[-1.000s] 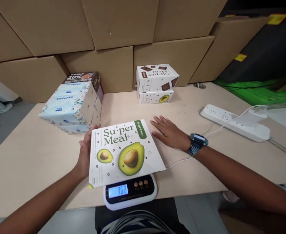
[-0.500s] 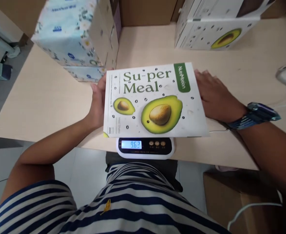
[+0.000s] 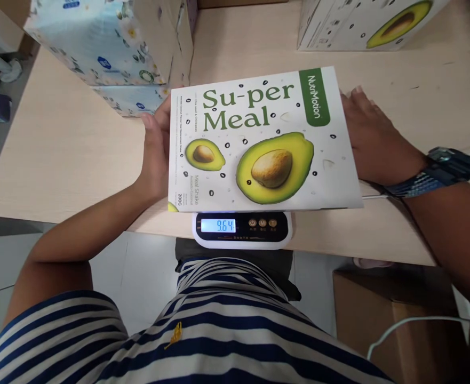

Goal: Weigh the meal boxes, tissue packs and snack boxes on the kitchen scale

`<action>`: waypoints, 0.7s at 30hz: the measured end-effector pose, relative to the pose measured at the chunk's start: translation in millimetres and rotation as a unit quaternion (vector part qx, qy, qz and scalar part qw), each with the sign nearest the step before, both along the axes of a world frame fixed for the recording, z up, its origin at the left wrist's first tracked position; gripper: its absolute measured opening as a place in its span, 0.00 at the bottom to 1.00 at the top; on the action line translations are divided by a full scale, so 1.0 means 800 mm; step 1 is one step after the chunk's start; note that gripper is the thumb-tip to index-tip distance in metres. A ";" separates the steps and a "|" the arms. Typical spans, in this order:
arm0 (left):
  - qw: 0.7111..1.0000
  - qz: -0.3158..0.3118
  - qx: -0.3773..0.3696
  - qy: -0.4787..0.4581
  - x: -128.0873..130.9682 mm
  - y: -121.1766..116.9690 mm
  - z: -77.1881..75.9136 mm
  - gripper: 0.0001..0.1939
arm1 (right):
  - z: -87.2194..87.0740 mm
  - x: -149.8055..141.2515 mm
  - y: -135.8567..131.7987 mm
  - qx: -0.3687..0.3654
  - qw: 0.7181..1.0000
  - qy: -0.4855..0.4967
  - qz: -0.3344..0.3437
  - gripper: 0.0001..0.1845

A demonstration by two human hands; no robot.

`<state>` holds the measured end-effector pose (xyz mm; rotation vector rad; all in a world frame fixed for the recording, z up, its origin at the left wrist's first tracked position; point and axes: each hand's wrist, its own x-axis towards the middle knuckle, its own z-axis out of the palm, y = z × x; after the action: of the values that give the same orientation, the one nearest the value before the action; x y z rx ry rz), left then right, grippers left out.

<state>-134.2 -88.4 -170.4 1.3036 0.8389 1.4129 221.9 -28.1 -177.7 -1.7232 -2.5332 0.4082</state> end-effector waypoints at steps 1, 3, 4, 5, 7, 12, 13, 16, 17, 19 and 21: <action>1.000 0.008 -0.006 0.008 0.000 0.000 0.001 0.41 | -0.004 0.002 0.000 0.009 1.000 0.005 0.000 0.41; 1.000 0.011 -0.003 0.020 0.001 0.000 0.001 0.41 | -0.011 0.005 0.001 0.021 1.000 0.012 0.006 0.41; 1.000 0.005 0.005 0.025 0.001 0.001 0.001 0.41 | -0.013 0.007 0.001 0.025 1.000 0.014 0.010 0.42; 1.000 -0.002 0.014 0.027 0.001 0.002 0.001 0.41 | -0.014 0.007 0.001 0.029 0.999 0.015 0.015 0.42; 0.999 -0.013 0.022 0.025 -0.001 0.006 -0.001 0.41 | -0.012 0.008 0.002 0.027 0.999 0.011 0.018 0.42; 0.999 -0.019 0.015 0.042 -0.006 0.009 -0.006 0.43 | -0.005 0.003 -0.001 0.002 1.000 0.001 0.011 0.42; 0.999 -0.009 0.008 0.048 -0.006 0.007 -0.006 0.44 | -0.005 0.003 -0.002 0.008 1.000 0.004 0.011 0.42; 0.998 0.012 -0.008 0.061 -0.006 0.005 -0.008 0.47 | -0.008 0.003 -0.004 0.028 0.999 0.008 0.012 0.40; 0.998 0.009 -0.008 0.061 -0.006 0.006 -0.009 0.46 | -0.009 0.004 -0.003 0.029 0.999 0.005 0.013 0.40; 0.998 -0.011 -0.007 0.058 -0.009 0.013 -0.011 0.44 | -0.013 0.007 0.001 0.031 0.999 -0.002 0.014 0.39; 0.998 -0.024 -0.009 0.054 -0.013 0.019 -0.011 0.44 | -0.016 0.010 0.007 0.029 0.999 -0.008 0.012 0.40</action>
<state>-144.8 -72.9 -178.8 1.3862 0.8852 1.3044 229.6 -22.6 -190.7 -1.6848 -2.5533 0.3197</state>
